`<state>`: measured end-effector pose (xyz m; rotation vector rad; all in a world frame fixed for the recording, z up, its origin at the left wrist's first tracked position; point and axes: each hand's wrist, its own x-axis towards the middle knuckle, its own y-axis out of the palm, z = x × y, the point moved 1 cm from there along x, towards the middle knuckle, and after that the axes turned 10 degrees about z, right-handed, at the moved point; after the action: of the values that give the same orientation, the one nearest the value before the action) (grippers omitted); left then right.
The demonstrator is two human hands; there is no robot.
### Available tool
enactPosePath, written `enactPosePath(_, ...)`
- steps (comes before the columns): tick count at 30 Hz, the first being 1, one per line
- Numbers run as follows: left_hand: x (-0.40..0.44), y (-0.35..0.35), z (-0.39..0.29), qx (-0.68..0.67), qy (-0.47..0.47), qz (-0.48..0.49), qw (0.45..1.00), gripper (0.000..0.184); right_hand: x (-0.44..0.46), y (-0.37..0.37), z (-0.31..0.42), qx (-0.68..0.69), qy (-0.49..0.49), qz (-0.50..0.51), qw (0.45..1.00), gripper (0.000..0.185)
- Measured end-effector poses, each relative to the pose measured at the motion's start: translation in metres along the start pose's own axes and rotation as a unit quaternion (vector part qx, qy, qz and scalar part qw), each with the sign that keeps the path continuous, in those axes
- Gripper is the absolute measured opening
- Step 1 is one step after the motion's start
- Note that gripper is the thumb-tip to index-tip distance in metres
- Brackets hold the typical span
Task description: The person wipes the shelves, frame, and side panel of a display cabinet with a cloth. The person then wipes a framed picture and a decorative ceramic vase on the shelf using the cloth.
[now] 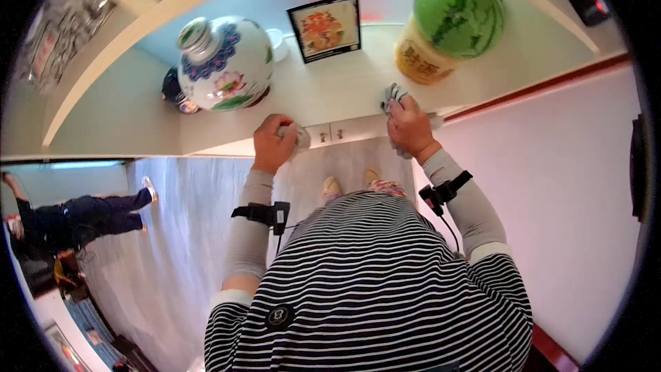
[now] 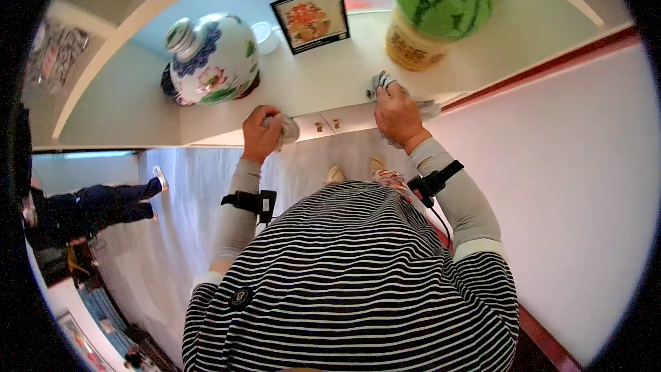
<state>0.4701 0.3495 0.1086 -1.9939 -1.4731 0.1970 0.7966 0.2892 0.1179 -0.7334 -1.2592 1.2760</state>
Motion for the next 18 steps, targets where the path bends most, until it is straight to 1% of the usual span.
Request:
enactPosePath(2,0.001,0.001,0.001,-0.022,-0.029,0.011,0.999,0.012,0.013,-0.004,0.013,-0.006,-0.040,0.021,0.999,0.018)
enactPosePath(3,0.000,-0.001,-0.002,-0.018,-0.033,0.002,0.999,0.012,0.018,-0.005,0.015,-0.017,-0.038,0.074,0.996,0.018)
enactPosePath(4,-0.001,-0.003,-0.005,-0.026,-0.035,0.023,0.999,0.013,0.022,-0.007,0.018,-0.028,-0.037,0.127,0.991,0.018)
enactPosePath(5,-0.001,-0.004,-0.007,-0.034,-0.037,0.045,0.998,0.015,0.028,-0.011,0.021,-0.026,-0.049,0.126,0.990,0.018)
enactPosePath(7,-0.001,-0.007,-0.008,-0.052,-0.028,0.037,0.998,0.015,0.037,-0.018,0.024,-0.021,-0.018,0.187,0.982,0.018)
enactPosePath(8,-0.002,-0.010,-0.008,-0.073,-0.012,0.040,0.996,0.015,0.040,-0.016,0.020,0.009,-0.015,0.176,0.984,0.019)
enactPosePath(9,-0.005,-0.019,-0.017,-0.069,-0.015,0.028,0.997,0.015,0.043,-0.014,0.019,0.009,-0.027,0.175,0.984,0.019)
enactPosePath(11,-0.010,-0.041,-0.041,-0.115,-0.040,0.096,0.988,0.015,0.045,-0.013,0.017,0.028,0.008,0.154,0.988,0.020)
enactPosePath(12,-0.011,-0.057,-0.054,-0.108,-0.013,0.105,0.989,0.015,0.047,-0.009,0.015,0.046,0.021,0.151,0.987,0.021)
enactPosePath(13,-0.012,-0.076,-0.069,-0.107,-0.016,0.092,0.990,0.015,0.048,-0.005,0.010,0.044,0.008,0.152,0.987,0.021)
enactPosePath(15,-0.020,-0.115,-0.102,-0.092,0.038,0.120,0.988,0.015,0.049,-0.001,0.005,0.050,0.013,0.150,0.987,0.023)
enactPosePath(17,-0.034,-0.147,-0.133,-0.121,0.062,0.082,0.987,0.022,0.049,-0.008,0.013,0.053,0.001,0.154,0.987,0.023)
enactPosePath(18,-0.042,-0.166,-0.153,-0.105,0.114,0.055,0.986,0.026,0.048,-0.010,0.012,0.052,0.005,0.154,0.987,0.023)
